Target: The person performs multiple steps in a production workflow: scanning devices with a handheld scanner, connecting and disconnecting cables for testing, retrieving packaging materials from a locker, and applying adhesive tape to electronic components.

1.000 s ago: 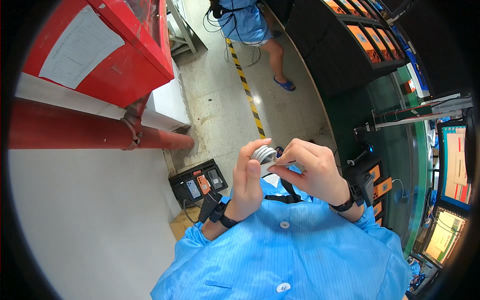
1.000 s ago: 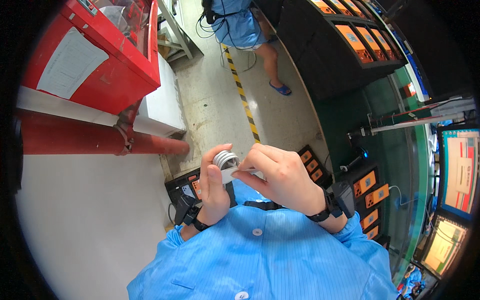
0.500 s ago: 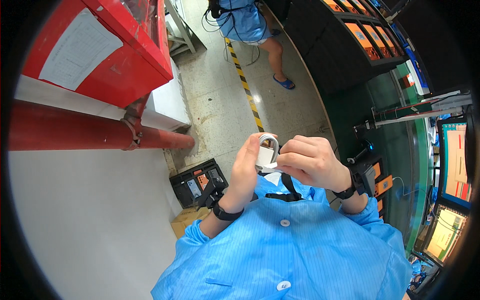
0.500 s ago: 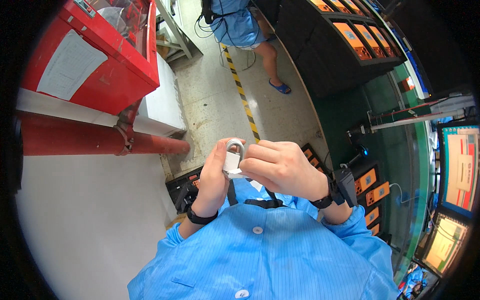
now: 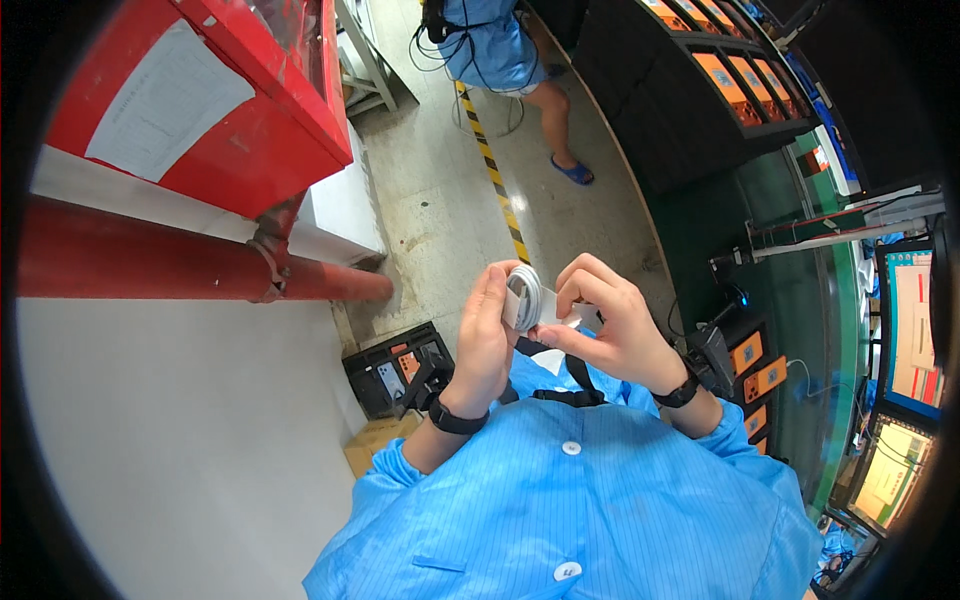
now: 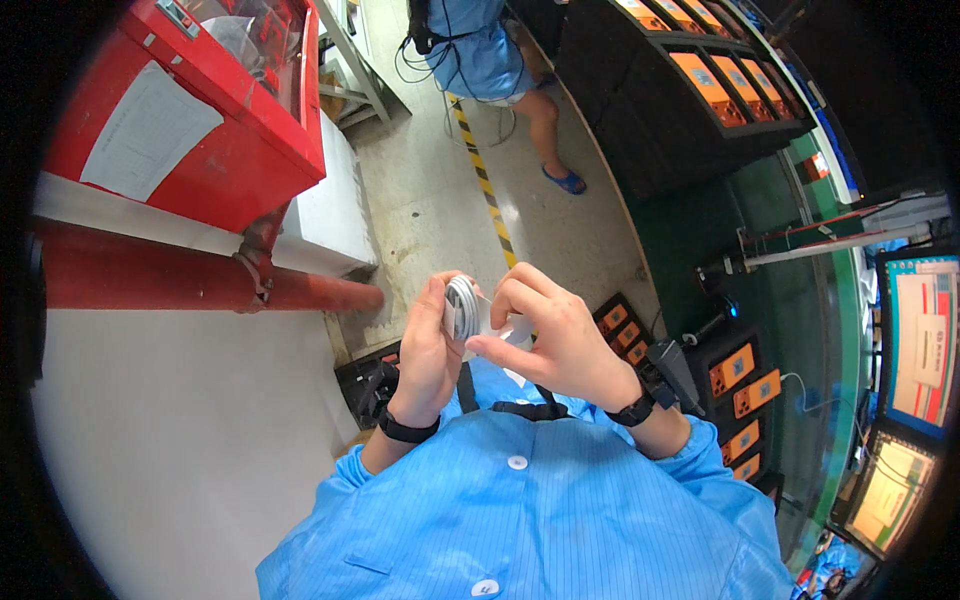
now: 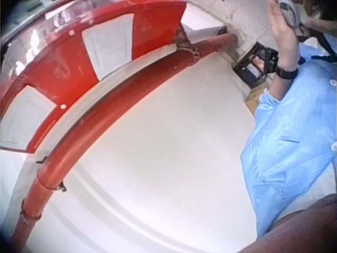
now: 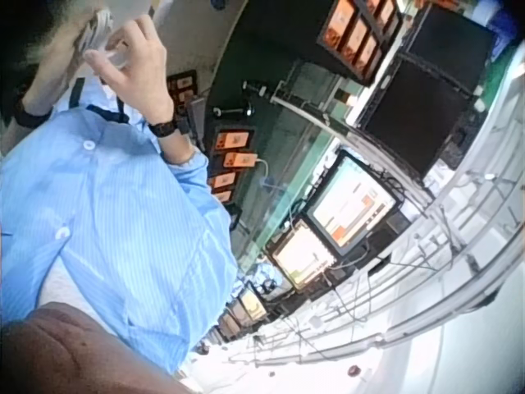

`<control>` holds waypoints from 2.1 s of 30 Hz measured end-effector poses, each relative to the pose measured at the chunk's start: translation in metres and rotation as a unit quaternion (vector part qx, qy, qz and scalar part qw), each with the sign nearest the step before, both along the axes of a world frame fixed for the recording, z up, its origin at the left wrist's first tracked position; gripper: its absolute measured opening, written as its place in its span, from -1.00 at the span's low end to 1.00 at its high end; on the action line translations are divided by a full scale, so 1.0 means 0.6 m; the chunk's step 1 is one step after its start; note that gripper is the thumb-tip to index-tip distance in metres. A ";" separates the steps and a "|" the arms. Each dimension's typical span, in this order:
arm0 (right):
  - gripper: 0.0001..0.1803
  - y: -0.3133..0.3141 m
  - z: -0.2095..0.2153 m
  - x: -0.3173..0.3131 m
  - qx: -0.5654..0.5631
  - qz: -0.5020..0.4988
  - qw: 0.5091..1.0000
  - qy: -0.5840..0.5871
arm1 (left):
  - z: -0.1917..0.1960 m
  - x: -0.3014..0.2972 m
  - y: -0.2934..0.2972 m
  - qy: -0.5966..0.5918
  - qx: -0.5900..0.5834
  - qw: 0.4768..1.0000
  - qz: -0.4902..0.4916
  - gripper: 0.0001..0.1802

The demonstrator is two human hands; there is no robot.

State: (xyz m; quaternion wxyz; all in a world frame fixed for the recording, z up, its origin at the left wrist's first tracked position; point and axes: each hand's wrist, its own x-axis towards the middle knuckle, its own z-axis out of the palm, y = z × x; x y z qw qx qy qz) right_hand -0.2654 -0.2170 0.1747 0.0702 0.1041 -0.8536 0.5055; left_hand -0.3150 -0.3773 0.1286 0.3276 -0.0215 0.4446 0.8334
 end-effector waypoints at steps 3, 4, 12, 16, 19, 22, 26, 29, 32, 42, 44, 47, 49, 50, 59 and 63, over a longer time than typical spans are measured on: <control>-0.78 0.005 -0.010 0.001 -0.059 -0.037 0.995 -0.073 | -0.015 -0.004 0.005 -0.059 0.034 0.998 -0.004 -0.58; -0.82 0.009 -0.010 -0.001 -0.099 -0.057 0.986 -0.121 | -0.018 -0.004 0.009 -0.050 0.036 0.998 -0.008 -0.58; -0.93 0.080 -0.027 -0.081 -0.116 -0.113 0.983 -0.085 | 0.006 -0.031 0.052 -0.001 -0.037 0.999 0.023 -0.71; -0.89 0.148 -0.032 -0.154 -0.073 -0.149 0.986 -0.002 | -0.010 -0.081 0.083 0.073 0.030 0.997 -0.001 -0.59; -0.89 0.203 -0.048 -0.207 -0.106 -0.192 0.974 0.051 | -0.001 -0.140 0.136 0.040 0.044 0.997 -0.039 -0.48; -0.85 0.268 -0.083 -0.245 -0.123 -0.252 0.958 0.064 | 0.007 -0.186 0.196 0.002 0.014 1.000 -0.018 -0.40; -0.80 0.344 -0.106 -0.285 -0.264 -0.307 0.914 0.033 | -0.030 -0.265 0.244 -0.156 0.062 0.986 -0.020 -0.57; -0.77 0.381 -0.125 -0.311 -0.245 -0.247 0.937 -0.019 | -0.068 -0.319 0.284 -0.185 0.004 0.983 -0.002 -0.75; -0.73 0.388 -0.151 -0.333 -0.324 -0.205 0.919 -0.092 | -0.153 -0.365 0.291 -0.198 -0.039 0.979 -0.005 -0.80; -0.63 0.433 -0.179 -0.414 -0.334 -0.190 0.885 -0.262 | -0.530 -0.475 0.051 -0.021 -0.670 0.685 -0.285 -0.36; -0.68 0.434 -0.184 -0.433 -0.313 -0.222 0.873 -0.302 | -0.543 -0.494 0.053 -0.062 -0.660 0.708 -0.243 -0.39; -0.77 0.412 -0.188 -0.474 -0.347 -0.248 0.860 -0.282 | -0.596 -0.560 0.063 0.059 -0.649 0.694 -0.306 -0.40; -0.77 0.396 -0.181 -0.518 -0.380 -0.263 0.846 -0.265 | -0.595 -0.622 0.109 0.092 -0.648 0.682 -0.327 -0.37; -0.77 0.380 -0.170 -0.532 -0.413 -0.264 0.838 -0.240 | -0.582 -0.652 0.137 0.126 -0.650 0.672 -0.331 -0.35; -0.72 0.341 -0.134 -0.715 -0.285 -0.034 0.907 -0.309 | -0.599 -0.915 0.281 0.097 -0.495 0.840 -0.202 -0.47; -0.73 0.332 -0.115 -0.765 -0.114 0.149 0.965 -0.184 | -0.577 -0.920 0.285 0.067 -0.481 0.850 -0.204 -0.49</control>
